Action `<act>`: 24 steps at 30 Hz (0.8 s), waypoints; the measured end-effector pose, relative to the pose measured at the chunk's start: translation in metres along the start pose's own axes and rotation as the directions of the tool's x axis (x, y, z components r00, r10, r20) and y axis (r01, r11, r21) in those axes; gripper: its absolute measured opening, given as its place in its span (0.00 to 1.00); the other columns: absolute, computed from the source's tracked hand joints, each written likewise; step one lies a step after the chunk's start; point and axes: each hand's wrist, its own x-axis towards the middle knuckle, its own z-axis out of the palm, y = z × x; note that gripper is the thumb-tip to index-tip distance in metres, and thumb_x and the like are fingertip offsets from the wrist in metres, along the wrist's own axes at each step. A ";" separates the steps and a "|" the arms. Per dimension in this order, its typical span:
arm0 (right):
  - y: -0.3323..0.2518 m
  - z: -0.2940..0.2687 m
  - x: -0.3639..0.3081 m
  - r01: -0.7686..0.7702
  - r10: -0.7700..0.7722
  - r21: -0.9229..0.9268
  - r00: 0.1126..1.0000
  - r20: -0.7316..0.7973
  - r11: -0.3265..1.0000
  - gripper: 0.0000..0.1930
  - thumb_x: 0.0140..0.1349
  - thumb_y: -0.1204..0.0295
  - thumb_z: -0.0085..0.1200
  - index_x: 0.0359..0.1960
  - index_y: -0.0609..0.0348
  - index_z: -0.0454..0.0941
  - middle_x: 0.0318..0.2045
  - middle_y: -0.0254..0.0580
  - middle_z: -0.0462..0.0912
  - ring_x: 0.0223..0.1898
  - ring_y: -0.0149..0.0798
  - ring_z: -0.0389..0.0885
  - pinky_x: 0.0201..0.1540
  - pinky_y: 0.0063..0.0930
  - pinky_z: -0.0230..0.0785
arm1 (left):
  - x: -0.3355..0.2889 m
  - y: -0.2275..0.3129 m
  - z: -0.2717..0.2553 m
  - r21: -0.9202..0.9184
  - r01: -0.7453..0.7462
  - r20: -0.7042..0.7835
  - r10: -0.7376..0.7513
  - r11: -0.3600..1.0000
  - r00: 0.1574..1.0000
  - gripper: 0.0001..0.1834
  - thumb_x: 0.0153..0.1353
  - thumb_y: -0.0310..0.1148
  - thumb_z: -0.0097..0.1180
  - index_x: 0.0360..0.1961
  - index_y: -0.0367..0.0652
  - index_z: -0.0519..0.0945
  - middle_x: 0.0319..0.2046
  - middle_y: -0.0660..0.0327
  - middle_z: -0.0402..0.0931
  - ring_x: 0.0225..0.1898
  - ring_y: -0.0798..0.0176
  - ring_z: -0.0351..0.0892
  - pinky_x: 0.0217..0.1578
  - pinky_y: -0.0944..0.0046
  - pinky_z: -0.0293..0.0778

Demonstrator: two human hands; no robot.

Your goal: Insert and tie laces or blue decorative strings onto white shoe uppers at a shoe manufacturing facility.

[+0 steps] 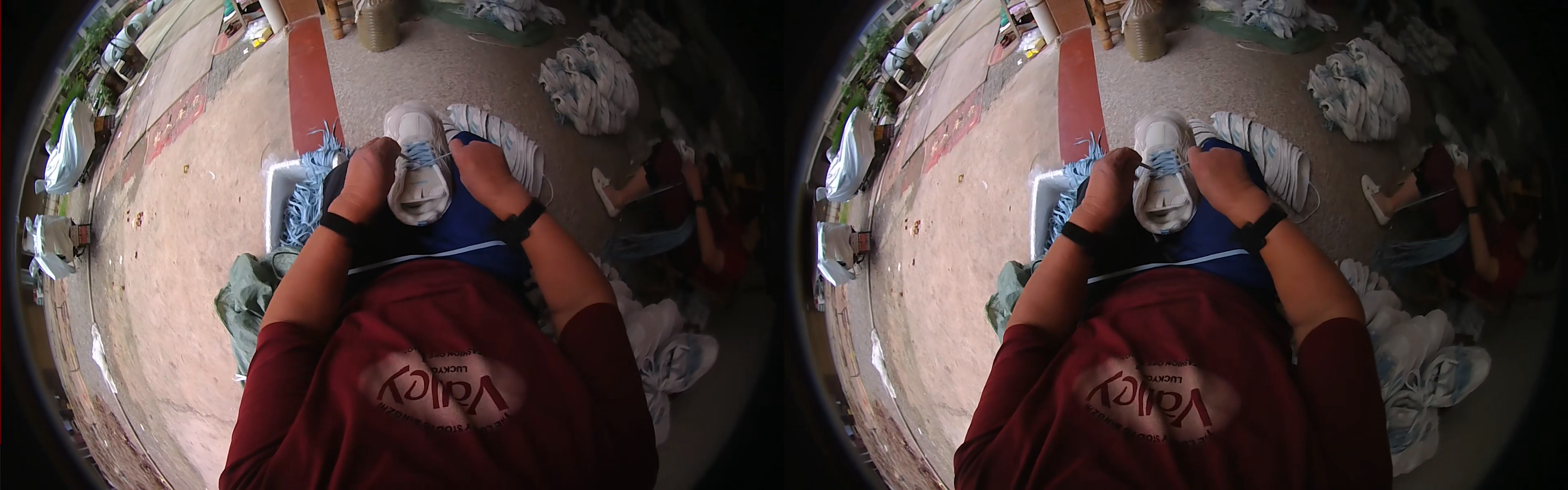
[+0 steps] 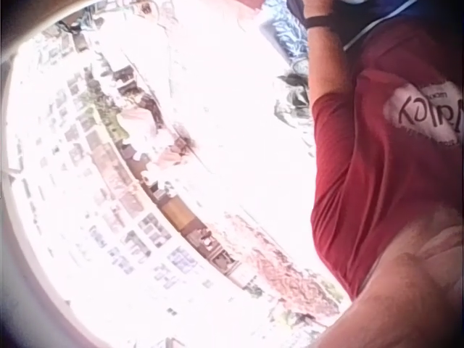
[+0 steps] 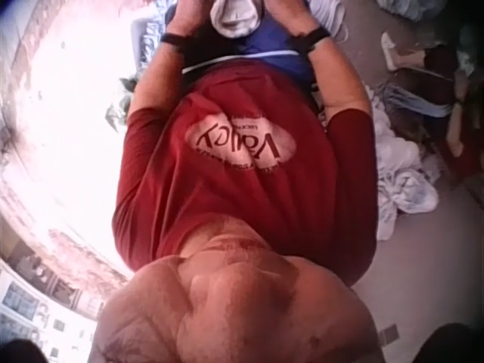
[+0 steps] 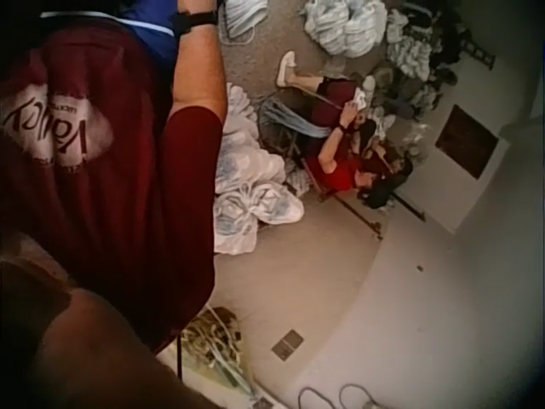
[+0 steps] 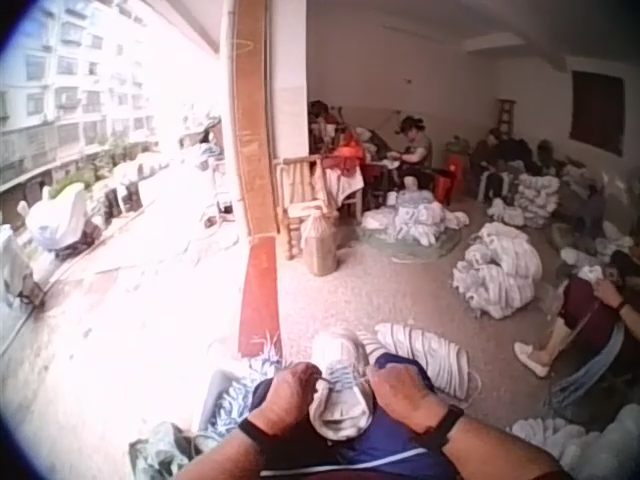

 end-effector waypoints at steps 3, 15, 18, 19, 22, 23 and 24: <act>0.010 -0.003 -0.009 -0.032 0.039 0.095 0.997 -0.072 0.995 0.03 0.53 0.79 0.41 0.27 0.60 0.68 0.17 0.51 0.72 0.25 0.56 0.74 0.27 0.46 0.64 | 0.001 0.012 -0.021 -0.356 0.224 0.059 -0.217 0.907 0.974 0.04 0.52 0.26 0.48 0.27 0.40 0.76 0.24 0.51 0.75 0.29 0.47 0.76 0.29 0.54 0.72; 0.005 -0.020 -0.037 -0.103 0.091 0.167 0.993 0.078 0.981 0.11 0.56 0.66 0.51 0.22 0.60 0.73 0.19 0.48 0.77 0.25 0.50 0.77 0.28 0.40 0.68 | -0.044 0.002 -0.043 -0.067 0.024 0.140 -0.015 0.997 0.990 0.06 0.53 0.32 0.52 0.23 0.42 0.75 0.21 0.53 0.74 0.26 0.48 0.75 0.26 0.54 0.71; 0.006 -0.025 -0.031 -0.023 0.024 -0.065 1.000 0.001 0.998 0.11 0.55 0.66 0.51 0.20 0.58 0.72 0.17 0.45 0.75 0.23 0.47 0.77 0.26 0.37 0.68 | -0.029 0.006 -0.056 -0.034 0.002 0.051 0.000 0.999 0.999 0.07 0.53 0.32 0.52 0.22 0.41 0.73 0.21 0.53 0.74 0.25 0.48 0.75 0.26 0.54 0.71; 0.005 -0.030 -0.029 0.025 -0.032 -0.127 0.998 -0.048 0.992 0.10 0.54 0.67 0.51 0.19 0.57 0.72 0.15 0.44 0.73 0.21 0.45 0.76 0.25 0.36 0.67 | -0.024 0.004 -0.055 -0.037 0.006 0.051 -0.004 0.999 0.999 0.07 0.53 0.32 0.52 0.22 0.41 0.73 0.21 0.53 0.74 0.25 0.48 0.75 0.26 0.54 0.71; -0.008 -0.043 -0.028 0.284 -0.302 -0.172 0.949 -0.086 0.943 0.05 0.51 0.71 0.51 0.21 0.57 0.72 0.15 0.41 0.70 0.18 0.42 0.73 0.22 0.33 0.65 | -0.013 -0.005 -0.054 0.072 0.042 0.099 -0.049 0.997 0.994 0.05 0.52 0.29 0.54 0.24 0.39 0.75 0.23 0.52 0.75 0.27 0.47 0.75 0.26 0.56 0.71; -0.007 -0.041 -0.031 0.286 -0.303 -0.172 0.949 -0.081 0.943 0.05 0.51 0.71 0.51 0.21 0.57 0.72 0.15 0.41 0.70 0.18 0.42 0.73 0.22 0.33 0.65 | -0.011 -0.005 -0.054 0.068 0.045 0.099 -0.052 0.997 0.994 0.05 0.52 0.29 0.54 0.24 0.39 0.75 0.23 0.52 0.75 0.27 0.47 0.75 0.26 0.56 0.71; -0.004 -0.038 -0.035 0.340 -0.362 -0.179 0.926 -0.104 0.923 0.03 0.50 0.73 0.50 0.22 0.58 0.73 0.16 0.39 0.69 0.18 0.41 0.72 0.21 0.32 0.65 | -0.010 -0.006 -0.055 0.073 0.047 0.116 -0.056 0.996 0.992 0.05 0.51 0.29 0.54 0.24 0.39 0.75 0.23 0.52 0.75 0.27 0.47 0.75 0.27 0.56 0.71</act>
